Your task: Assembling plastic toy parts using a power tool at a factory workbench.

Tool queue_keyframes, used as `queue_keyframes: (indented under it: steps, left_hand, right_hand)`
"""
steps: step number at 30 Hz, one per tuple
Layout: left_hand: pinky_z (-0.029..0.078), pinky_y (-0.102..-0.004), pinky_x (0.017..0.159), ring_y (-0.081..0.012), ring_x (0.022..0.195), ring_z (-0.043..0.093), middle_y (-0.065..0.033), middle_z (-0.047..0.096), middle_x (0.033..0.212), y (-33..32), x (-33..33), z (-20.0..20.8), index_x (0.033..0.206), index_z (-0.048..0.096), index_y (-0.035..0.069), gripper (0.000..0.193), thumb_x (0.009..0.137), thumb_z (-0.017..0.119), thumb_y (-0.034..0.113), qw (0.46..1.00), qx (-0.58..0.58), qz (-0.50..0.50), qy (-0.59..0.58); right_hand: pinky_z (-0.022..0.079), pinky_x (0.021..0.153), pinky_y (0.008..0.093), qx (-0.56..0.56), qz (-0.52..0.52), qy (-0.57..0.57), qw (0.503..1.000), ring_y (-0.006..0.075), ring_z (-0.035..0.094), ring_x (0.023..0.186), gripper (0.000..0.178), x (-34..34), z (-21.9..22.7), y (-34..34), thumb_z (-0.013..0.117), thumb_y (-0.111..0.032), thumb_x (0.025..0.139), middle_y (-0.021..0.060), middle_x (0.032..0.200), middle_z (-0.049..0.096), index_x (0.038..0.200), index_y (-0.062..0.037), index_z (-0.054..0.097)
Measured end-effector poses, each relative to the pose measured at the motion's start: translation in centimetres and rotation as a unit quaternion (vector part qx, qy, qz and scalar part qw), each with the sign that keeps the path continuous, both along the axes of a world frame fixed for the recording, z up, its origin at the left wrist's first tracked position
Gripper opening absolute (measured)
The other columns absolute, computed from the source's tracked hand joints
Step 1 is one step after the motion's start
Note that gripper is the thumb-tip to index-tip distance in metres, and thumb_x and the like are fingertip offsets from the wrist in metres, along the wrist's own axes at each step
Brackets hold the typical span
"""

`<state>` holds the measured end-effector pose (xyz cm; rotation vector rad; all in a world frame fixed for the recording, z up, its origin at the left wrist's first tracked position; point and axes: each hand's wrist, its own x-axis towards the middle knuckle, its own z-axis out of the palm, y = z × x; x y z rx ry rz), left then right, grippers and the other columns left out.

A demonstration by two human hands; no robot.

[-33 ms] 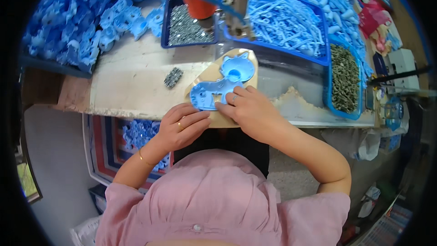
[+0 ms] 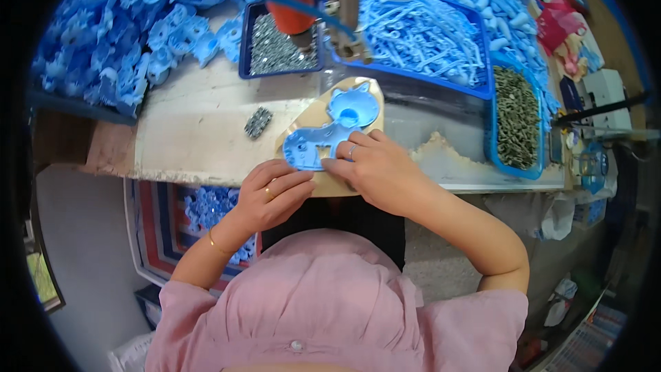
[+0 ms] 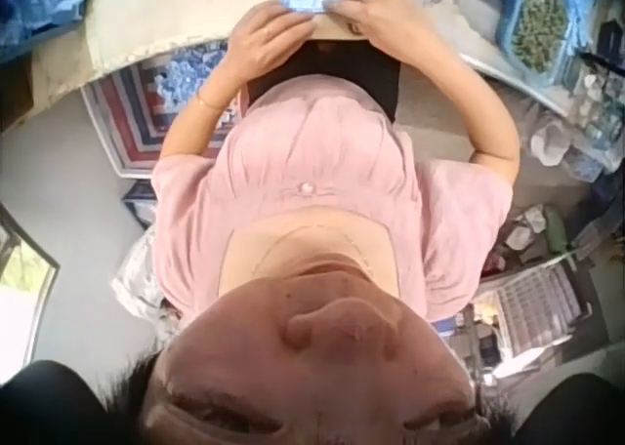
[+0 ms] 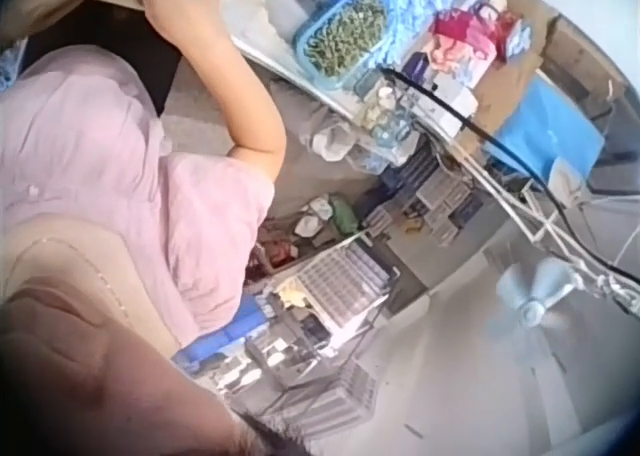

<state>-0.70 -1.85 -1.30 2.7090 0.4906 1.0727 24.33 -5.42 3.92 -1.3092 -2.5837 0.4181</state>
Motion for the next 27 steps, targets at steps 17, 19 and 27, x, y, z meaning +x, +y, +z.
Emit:
queue_keyframes:
  steps: [17,19,27]
  left_hand:
    - [0.055,-0.0358,0.077,-0.0254,0.089,0.066,-0.0057,0.072,0.103,2.0,4.1,2.4,0.098,0.072,0.006,0.025,0.074,0.078,0.001,0.997,-0.029,-0.062,-0.036]
    - [0.055,-0.0380,0.083,-0.0264,0.096,0.065,-0.0043,0.071,0.109,2.6,4.7,3.0,0.106,0.071,0.007,0.031,0.076,0.077,0.006,0.999,-0.030,-0.031,-0.004]
    - [0.051,-0.0379,0.080,-0.0257,0.092,0.065,-0.0042,0.070,0.100,4.3,10.8,5.4,0.117,0.064,0.010,0.035,0.083,0.074,0.013,0.997,0.002,0.064,0.052]
  right_hand:
    - [0.047,0.065,0.0325,0.054,-0.393,0.098,0.913,0.0182,0.057,0.069,0.020,12.0,1.9,7.6,0.075,-0.019,0.086,0.0073,0.077,0.061,0.084,-0.0020,0.066]
    - [0.045,0.061,0.0296,0.013,-0.283,0.145,0.948,0.0145,0.053,0.066,0.017,12.3,3.2,6.0,0.075,-0.015,0.085,0.0048,0.074,0.059,0.084,-0.0016,0.064]
    - [0.048,0.063,0.0280,-0.040,-0.151,0.247,0.956,0.0130,0.059,0.070,0.014,7.3,4.3,1.1,0.077,-0.009,0.083,0.0042,0.078,0.061,0.085,-0.0019,0.065]
